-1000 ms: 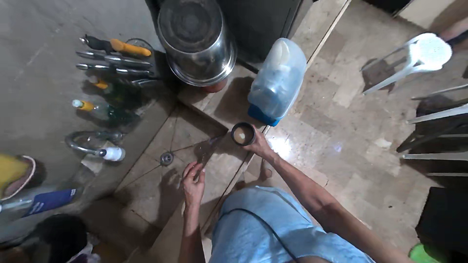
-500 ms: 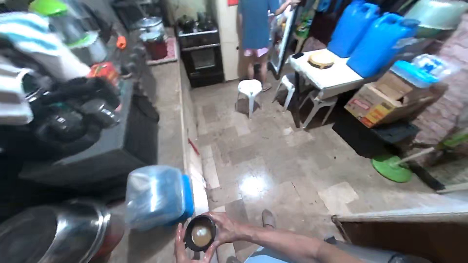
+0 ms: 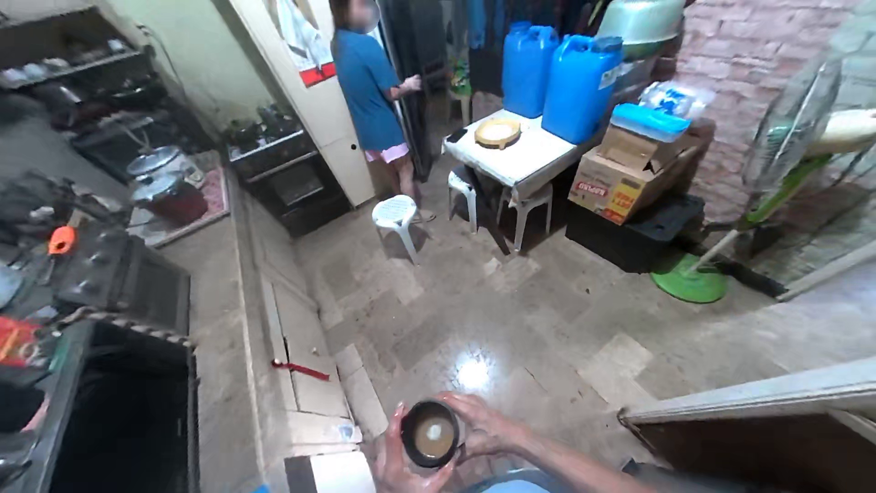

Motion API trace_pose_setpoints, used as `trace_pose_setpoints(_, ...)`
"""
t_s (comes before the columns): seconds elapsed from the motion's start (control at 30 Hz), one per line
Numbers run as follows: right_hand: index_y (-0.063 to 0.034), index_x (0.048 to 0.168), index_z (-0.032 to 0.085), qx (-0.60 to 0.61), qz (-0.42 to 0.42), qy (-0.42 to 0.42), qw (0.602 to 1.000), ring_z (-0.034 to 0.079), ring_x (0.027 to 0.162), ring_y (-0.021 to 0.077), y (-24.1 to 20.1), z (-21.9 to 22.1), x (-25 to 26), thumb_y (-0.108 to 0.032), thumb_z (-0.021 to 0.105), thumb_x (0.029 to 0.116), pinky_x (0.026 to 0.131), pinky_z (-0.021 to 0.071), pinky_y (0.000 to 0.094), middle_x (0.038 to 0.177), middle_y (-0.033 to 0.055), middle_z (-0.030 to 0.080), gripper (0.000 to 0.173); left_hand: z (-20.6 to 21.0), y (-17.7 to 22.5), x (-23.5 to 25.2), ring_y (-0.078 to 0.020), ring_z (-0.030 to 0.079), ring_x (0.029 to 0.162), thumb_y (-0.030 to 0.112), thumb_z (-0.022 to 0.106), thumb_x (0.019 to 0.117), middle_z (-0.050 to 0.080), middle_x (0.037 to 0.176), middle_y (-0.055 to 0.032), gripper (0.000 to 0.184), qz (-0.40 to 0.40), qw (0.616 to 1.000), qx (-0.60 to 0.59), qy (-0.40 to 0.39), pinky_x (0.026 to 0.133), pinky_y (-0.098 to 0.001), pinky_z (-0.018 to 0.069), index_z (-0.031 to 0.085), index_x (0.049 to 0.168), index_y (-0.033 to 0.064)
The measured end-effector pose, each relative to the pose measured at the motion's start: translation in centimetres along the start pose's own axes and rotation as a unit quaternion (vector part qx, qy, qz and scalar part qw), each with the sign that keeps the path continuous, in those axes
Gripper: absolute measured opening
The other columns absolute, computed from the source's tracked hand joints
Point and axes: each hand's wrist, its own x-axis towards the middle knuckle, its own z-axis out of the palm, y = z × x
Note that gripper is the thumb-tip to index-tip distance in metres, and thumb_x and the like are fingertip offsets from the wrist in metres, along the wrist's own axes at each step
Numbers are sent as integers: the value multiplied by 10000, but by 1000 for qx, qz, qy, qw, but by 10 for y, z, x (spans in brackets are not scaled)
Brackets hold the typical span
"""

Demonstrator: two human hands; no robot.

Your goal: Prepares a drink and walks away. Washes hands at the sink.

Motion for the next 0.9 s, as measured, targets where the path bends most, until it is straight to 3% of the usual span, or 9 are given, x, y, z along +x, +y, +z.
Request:
trace_pose_setpoints(0.17,-28,1487,480,1,90,43,995,569,1325,217,33,-72,-21,-344,969,652,1145,452,416,1421,158,599,1018,65,2,75,-167,625,1249,466,972,560,642,1350,-168,1151,85,982,-99,-138,1080,-359,523,467,1480,-4)
trace_pose_setpoints(0.3,-45,1482,482,2,142,115,983,579,1304,162,51,-120,-38,-367,973,648,1137,463,381,1397,121,619,1020,124,3,138,-198,599,1291,506,952,599,639,1380,-114,1129,150,941,-161,-256,1124,-436,484,458,1514,66)
trace_pose_setpoints(0.43,-52,1449,525,-1,196,203,959,582,1284,114,66,-160,-50,-303,966,638,1132,466,344,1377,86,636,957,188,8,197,-192,618,1253,547,937,587,651,1376,-72,1141,222,900,-172,-333,1093,-453,493,458,1534,127)
trace_pose_setpoints(0.6,-28,1404,570,-75,227,380,894,607,1232,42,70,-195,-50,-402,962,613,1091,493,274,1329,54,675,959,261,27,270,-160,554,1340,573,917,648,592,1466,-16,1115,272,821,-225,-448,1156,-449,437,424,1564,169)
trace_pose_setpoints(0.7,-24,1404,556,-99,217,485,841,628,1217,53,87,-211,-49,-425,977,612,1086,522,283,1322,41,679,983,302,41,312,-155,516,1383,649,872,674,530,1531,-3,1073,282,777,-251,-504,1155,-465,442,456,1545,180)
trace_pose_setpoints(0.8,13,1397,521,-79,264,576,770,652,1183,85,89,-227,-45,-328,1005,587,1058,548,298,1289,55,688,1003,339,47,347,-209,523,1380,598,729,877,539,1509,-75,734,267,749,-304,-525,1139,-459,468,601,1410,109)
trace_pose_setpoints(0.9,38,1395,496,-112,303,628,708,643,1188,70,101,-251,-49,-347,1011,560,1061,532,269,1287,63,681,1054,380,35,372,-220,601,1260,323,568,1043,637,1327,-125,343,205,761,-355,-502,1075,-411,519,708,1135,24)
